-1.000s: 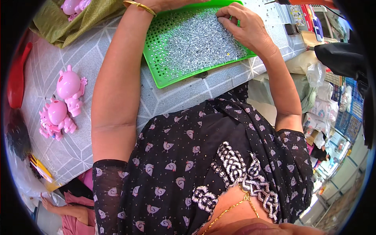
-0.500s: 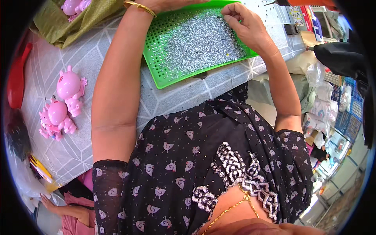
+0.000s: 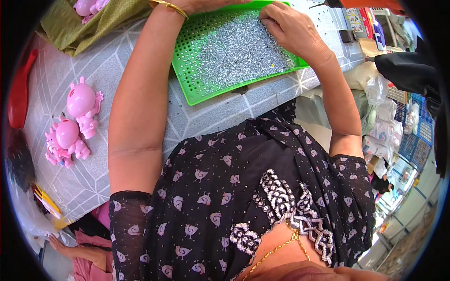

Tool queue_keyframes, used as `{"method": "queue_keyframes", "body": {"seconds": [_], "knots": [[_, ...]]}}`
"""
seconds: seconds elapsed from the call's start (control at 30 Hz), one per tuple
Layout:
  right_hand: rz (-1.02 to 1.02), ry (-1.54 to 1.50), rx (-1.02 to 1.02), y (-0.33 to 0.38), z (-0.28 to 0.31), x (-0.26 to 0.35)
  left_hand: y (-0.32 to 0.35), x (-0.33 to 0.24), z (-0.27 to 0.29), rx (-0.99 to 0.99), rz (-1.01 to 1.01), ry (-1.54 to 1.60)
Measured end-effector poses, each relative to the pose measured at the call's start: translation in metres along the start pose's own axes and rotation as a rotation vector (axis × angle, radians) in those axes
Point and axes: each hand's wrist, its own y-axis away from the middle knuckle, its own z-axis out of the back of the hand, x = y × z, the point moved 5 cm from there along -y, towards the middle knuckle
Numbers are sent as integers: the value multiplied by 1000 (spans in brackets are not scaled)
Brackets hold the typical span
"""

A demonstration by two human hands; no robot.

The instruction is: Sorting through a large batch of small silver metal parts on a green tray at a workstation.

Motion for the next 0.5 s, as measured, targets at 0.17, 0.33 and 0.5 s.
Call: {"method": "queue_keyframes", "body": {"seconds": [0.17,0.33,0.5], "knots": [[-364,172,240,13,-8,-22,-4,1,-3,0,-24,8],[-924,-524,177,35,1,-38,-2,-2,-2,-2,-22,22],[-1031,-1104,119,30,0,-26,0,-1,-1,-11,19,23]]}}
